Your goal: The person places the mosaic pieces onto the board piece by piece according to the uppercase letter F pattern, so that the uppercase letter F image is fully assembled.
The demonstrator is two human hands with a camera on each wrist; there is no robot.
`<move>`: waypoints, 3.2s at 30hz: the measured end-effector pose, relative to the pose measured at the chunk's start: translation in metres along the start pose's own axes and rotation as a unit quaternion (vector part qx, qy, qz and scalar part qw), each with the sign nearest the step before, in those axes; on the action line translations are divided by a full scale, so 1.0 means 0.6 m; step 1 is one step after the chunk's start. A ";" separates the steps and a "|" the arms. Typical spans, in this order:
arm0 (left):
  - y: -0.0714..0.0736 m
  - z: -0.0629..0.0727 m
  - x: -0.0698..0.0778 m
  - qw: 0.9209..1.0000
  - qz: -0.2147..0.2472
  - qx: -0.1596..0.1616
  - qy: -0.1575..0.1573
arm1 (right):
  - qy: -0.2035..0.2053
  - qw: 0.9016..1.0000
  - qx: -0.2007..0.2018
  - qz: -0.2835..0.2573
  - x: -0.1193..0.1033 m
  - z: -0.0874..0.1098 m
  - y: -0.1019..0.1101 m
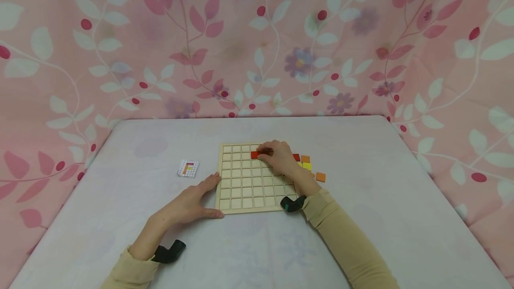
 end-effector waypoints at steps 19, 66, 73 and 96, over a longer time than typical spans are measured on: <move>0.001 0.003 -0.001 1.000 -0.003 0.001 0.003 | -0.033 0.996 0.047 -0.061 -0.002 0.019 0.106; 0.001 0.002 -0.001 1.000 -0.003 0.004 -0.002 | -0.136 0.987 -0.008 -0.090 0.110 0.111 0.137; 0.001 0.002 -0.001 1.000 -0.002 0.000 0.001 | -0.136 0.988 -0.014 -0.074 0.110 0.110 0.135; 0.000 0.002 0.000 1.000 -0.003 0.003 -0.002 | -0.105 0.994 -0.009 -0.032 0.104 0.109 0.138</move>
Point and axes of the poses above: each hand's wrist, its own z-axis away from the middle knuckle, its own y-axis out of the back of the hand, x = y × z, the point moved 5 cm from there along -z, towards the middle knuckle, and after that the axes turned 13 degrees about y, right-handed, at the moved point
